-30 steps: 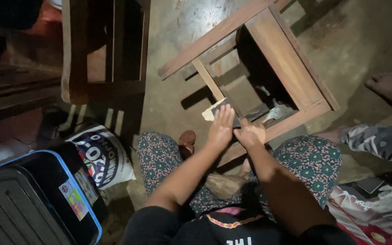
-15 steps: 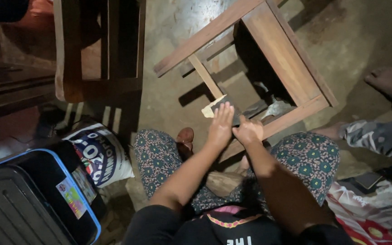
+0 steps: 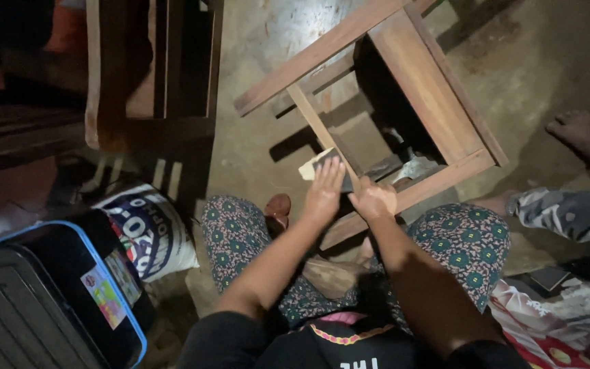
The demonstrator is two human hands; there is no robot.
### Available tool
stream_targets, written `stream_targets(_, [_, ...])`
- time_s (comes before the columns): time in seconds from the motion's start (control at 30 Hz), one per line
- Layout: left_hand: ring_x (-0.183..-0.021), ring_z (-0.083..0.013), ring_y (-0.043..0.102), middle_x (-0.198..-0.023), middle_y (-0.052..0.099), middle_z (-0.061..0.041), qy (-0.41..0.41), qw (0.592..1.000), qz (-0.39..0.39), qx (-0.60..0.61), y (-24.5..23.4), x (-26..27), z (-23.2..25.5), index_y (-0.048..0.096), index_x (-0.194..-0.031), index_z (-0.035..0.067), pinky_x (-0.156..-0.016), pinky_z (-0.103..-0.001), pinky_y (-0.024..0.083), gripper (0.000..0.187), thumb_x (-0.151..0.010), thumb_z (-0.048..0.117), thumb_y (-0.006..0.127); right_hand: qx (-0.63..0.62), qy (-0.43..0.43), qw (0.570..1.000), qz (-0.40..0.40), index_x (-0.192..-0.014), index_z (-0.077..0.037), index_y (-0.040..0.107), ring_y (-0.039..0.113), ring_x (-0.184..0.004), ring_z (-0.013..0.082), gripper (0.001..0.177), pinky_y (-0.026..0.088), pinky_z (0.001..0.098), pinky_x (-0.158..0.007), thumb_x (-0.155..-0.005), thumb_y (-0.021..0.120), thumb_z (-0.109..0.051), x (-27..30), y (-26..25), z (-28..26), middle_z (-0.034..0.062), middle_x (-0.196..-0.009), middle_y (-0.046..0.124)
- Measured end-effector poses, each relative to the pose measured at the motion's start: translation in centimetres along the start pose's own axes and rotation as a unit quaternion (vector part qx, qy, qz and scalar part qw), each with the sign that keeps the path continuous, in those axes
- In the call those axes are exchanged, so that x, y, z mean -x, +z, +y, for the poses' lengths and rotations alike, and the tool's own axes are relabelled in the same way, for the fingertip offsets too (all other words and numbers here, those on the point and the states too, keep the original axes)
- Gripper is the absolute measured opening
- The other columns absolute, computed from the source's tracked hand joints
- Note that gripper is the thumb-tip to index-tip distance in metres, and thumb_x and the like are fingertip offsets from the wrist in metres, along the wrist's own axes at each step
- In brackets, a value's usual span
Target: The person sands the wooden frame of a chair by hand using a piece of sandpaper, rubbing it across the rails and joints of the furniture.
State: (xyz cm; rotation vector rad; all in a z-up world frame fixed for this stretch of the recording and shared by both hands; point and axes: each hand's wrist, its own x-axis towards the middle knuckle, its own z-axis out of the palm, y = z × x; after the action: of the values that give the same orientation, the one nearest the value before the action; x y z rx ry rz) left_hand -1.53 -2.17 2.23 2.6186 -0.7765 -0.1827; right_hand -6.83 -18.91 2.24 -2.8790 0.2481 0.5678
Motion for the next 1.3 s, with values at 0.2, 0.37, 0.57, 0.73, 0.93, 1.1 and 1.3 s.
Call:
stream_targets(0.2, [-0.158, -0.0307, 0.033, -0.172, 0.031, -0.017, -0.116, 0.962, -0.026, -0.248, -0.8, -11.1, -7.7, 0.033, -0.164, 0.007, -0.130, -0.047, 0.021, 0.057, -0.107, 0.008, 0.037, 0.032, -0.053, 0.984, 0.170, -0.075, -0.016, 0.059, 0.072, -0.059, 0.0288, 0.058, 0.053, 0.0402, -0.065, -0.095, 0.054, -0.070, 0.6, -3.5, -0.7, 0.0074, -0.061, 0.068])
stream_targets(0.37, [-0.147, -0.0391, 0.047, -0.159, 0.048, -0.025, -0.079, 0.958, 0.007, -0.275, 2.9, -7.1, -3.7, 0.046, -0.154, 0.000, -0.127, -0.052, 0.032, 0.049, -0.105, 0.000, 0.039, 0.031, -0.043, 0.987, 0.155, -0.078, -0.014, 0.065, 0.073, -0.063, 0.0302, 0.056, 0.053, 0.0422, -0.066, -0.094, 0.058, -0.067, 0.8, -4.1, -1.1, 0.0071, -0.064, 0.070])
stream_targets(0.57, [-0.151, -0.0415, 0.043, -0.160, 0.048, -0.027, 0.014, 1.000, 0.013, -0.010, -2.4, -3.5, -2.0, 0.050, -0.152, -0.004, -0.131, -0.052, 0.027, 0.049, -0.104, -0.002, 0.042, 0.021, -0.031, 0.993, 0.108, -0.080, -0.014, 0.064, 0.074, -0.064, 0.0319, 0.056, 0.053, 0.0407, -0.069, -0.094, 0.055, -0.067, 0.9, -3.5, -0.9, 0.0115, -0.064, 0.070])
stream_targets(0.73, [-0.159, -0.0416, 0.029, -0.171, 0.027, -0.026, -0.140, 0.983, -0.012, -0.114, -3.3, -11.8, -7.8, 0.032, -0.163, -0.004, -0.132, -0.053, 0.021, 0.064, -0.100, -0.002, 0.046, 0.038, -0.055, 0.981, 0.180, -0.077, -0.015, 0.061, 0.071, -0.059, 0.0331, 0.058, 0.053, 0.0419, -0.064, -0.094, 0.054, -0.071, 0.5, -3.9, -0.8, 0.0121, -0.060, 0.067])
stream_targets(0.93, [-0.155, -0.0440, 0.033, -0.167, 0.035, -0.028, -0.067, 0.992, -0.003, -0.104, 4.2, 0.0, 2.9, 0.040, -0.159, -0.004, -0.131, -0.054, 0.022, 0.062, -0.097, -0.001, 0.047, 0.023, 0.000, 1.000, 0.013, -0.090, -0.018, 0.060, 0.075, -0.078, 0.0361, 0.052, 0.053, 0.0457, -0.079, -0.088, 0.053, -0.070, 0.0, -1.3, -0.1, 0.0134, -0.077, 0.075])
stream_targets(1.1, [-0.153, -0.0396, 0.040, -0.161, 0.046, -0.025, 0.057, 0.993, 0.020, -0.099, 2.2, -3.7, -3.3, 0.045, -0.155, 0.001, -0.131, -0.058, 0.025, 0.059, -0.097, 0.000, 0.039, 0.029, -0.009, 0.999, 0.013, -0.091, -0.016, 0.063, 0.076, -0.073, 0.0328, 0.053, 0.053, 0.0412, -0.080, -0.093, 0.050, -0.067, 0.4, -2.8, -0.7, 0.0127, -0.072, 0.075])
stream_targets(1.3, [-0.158, -0.0375, 0.034, -0.170, 0.035, -0.021, -0.170, 0.983, 0.015, -0.071, -0.2, -11.3, -7.7, 0.045, -0.159, 0.001, -0.131, -0.054, 0.024, 0.053, -0.106, 0.002, 0.037, 0.030, -0.038, 0.988, 0.146, -0.080, -0.014, 0.063, 0.074, -0.067, 0.0320, 0.066, 0.053, 0.0429, -0.071, -0.095, 0.046, -0.076, 0.9, -3.2, -1.1, 0.0113, -0.065, 0.070])
